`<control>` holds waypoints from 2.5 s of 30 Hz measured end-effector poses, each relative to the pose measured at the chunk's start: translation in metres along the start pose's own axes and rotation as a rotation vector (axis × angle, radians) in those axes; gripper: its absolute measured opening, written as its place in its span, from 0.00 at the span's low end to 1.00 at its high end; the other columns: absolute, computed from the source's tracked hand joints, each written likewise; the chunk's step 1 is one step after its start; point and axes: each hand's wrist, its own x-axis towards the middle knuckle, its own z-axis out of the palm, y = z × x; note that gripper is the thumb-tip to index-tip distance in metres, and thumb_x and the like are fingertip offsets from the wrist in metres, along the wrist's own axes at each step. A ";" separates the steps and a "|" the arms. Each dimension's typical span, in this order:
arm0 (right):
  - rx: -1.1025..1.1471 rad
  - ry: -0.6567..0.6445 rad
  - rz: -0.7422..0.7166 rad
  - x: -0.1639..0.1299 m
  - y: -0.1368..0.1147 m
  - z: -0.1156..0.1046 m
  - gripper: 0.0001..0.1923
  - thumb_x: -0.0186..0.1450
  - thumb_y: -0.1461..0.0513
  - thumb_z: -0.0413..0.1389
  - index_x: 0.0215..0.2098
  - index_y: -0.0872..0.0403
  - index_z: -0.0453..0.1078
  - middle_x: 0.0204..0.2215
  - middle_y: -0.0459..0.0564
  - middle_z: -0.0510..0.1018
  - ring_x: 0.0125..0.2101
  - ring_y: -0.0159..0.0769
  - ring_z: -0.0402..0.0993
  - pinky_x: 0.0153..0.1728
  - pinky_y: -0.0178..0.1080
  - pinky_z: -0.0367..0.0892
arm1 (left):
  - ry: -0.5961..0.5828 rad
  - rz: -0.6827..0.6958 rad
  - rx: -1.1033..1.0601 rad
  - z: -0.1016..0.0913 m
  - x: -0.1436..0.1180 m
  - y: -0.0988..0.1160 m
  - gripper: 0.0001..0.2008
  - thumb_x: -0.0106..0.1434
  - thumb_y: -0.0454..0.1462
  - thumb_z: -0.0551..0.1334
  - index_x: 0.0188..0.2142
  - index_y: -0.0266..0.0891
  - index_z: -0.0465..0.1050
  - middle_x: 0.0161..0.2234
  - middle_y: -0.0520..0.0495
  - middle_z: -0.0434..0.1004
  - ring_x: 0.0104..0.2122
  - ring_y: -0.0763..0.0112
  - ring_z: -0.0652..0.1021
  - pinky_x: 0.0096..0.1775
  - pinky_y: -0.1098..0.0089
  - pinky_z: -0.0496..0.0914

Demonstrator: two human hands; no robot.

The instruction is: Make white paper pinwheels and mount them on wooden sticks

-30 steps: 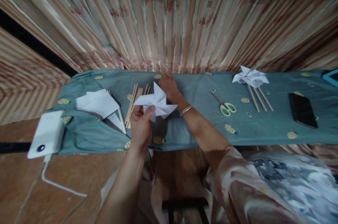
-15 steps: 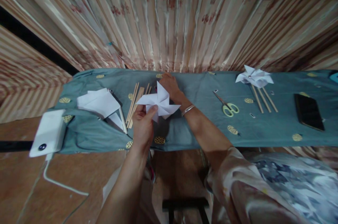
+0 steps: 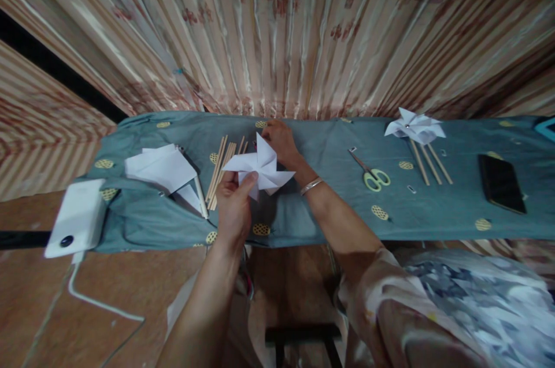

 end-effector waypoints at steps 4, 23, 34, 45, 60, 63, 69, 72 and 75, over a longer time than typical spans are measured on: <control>0.130 0.112 0.093 -0.012 0.000 -0.013 0.07 0.66 0.65 0.56 0.32 0.57 0.75 0.40 0.54 0.80 0.42 0.36 0.75 0.48 0.38 0.66 | -0.027 0.020 0.015 0.001 0.000 -0.001 0.21 0.49 0.35 0.72 0.45 0.40 0.78 0.38 0.48 0.83 0.40 0.66 0.81 0.48 0.67 0.73; 0.461 0.090 0.428 -0.163 0.050 -0.053 0.07 0.59 0.61 0.57 0.32 0.53 0.78 0.26 0.45 0.80 0.27 0.34 0.74 0.32 0.35 0.66 | -0.086 -0.034 0.065 0.020 -0.012 -0.021 0.20 0.46 0.36 0.73 0.40 0.39 0.79 0.33 0.50 0.83 0.37 0.68 0.81 0.44 0.69 0.73; 0.241 0.018 0.351 -0.171 0.034 -0.064 0.10 0.60 0.69 0.55 0.35 0.51 0.76 0.37 0.49 0.83 0.37 0.38 0.79 0.42 0.38 0.71 | -0.094 -0.070 0.137 0.034 -0.015 -0.033 0.20 0.46 0.37 0.73 0.40 0.37 0.78 0.36 0.48 0.82 0.35 0.69 0.80 0.42 0.70 0.72; 0.026 -0.040 0.282 -0.188 0.041 -0.063 0.12 0.64 0.71 0.52 0.36 0.54 0.77 0.60 0.60 0.71 0.49 0.44 0.78 0.53 0.45 0.71 | -0.118 -0.090 0.103 0.037 -0.016 -0.040 0.16 0.44 0.36 0.73 0.35 0.38 0.77 0.33 0.50 0.82 0.32 0.70 0.79 0.39 0.69 0.72; 0.142 0.095 0.291 -0.196 0.050 -0.063 0.11 0.62 0.66 0.52 0.40 0.54 0.74 0.60 0.61 0.70 0.49 0.45 0.77 0.53 0.47 0.72 | -0.151 -0.036 0.118 0.031 -0.011 -0.040 0.17 0.47 0.37 0.72 0.38 0.39 0.78 0.36 0.47 0.83 0.36 0.66 0.80 0.42 0.67 0.73; 0.122 0.093 0.279 -0.196 0.051 -0.065 0.09 0.62 0.65 0.54 0.39 0.54 0.74 0.56 0.61 0.73 0.52 0.47 0.75 0.55 0.48 0.70 | -0.161 -0.034 0.110 0.032 -0.011 -0.040 0.19 0.46 0.36 0.72 0.40 0.40 0.78 0.35 0.48 0.83 0.35 0.66 0.80 0.41 0.66 0.73; 0.103 0.078 0.257 -0.197 0.054 -0.067 0.05 0.62 0.65 0.54 0.33 0.51 0.72 0.47 0.56 0.77 0.49 0.45 0.76 0.55 0.47 0.68 | -0.162 -0.026 0.137 0.035 -0.012 -0.041 0.20 0.46 0.36 0.72 0.42 0.39 0.77 0.35 0.47 0.83 0.35 0.64 0.80 0.40 0.66 0.73; 0.109 0.062 0.240 -0.198 0.057 -0.066 0.06 0.62 0.67 0.54 0.31 0.51 0.71 0.48 0.57 0.77 0.50 0.45 0.75 0.55 0.47 0.68 | -0.173 -0.016 0.154 0.035 -0.012 -0.043 0.20 0.46 0.37 0.72 0.41 0.39 0.78 0.34 0.47 0.83 0.35 0.63 0.80 0.40 0.65 0.73; 0.142 0.050 0.224 -0.200 0.060 -0.069 0.06 0.61 0.67 0.55 0.29 0.50 0.70 0.51 0.57 0.76 0.53 0.45 0.74 0.56 0.48 0.67 | -0.180 -0.004 0.160 0.035 -0.013 -0.044 0.18 0.46 0.38 0.73 0.39 0.39 0.78 0.32 0.48 0.83 0.33 0.64 0.80 0.38 0.66 0.73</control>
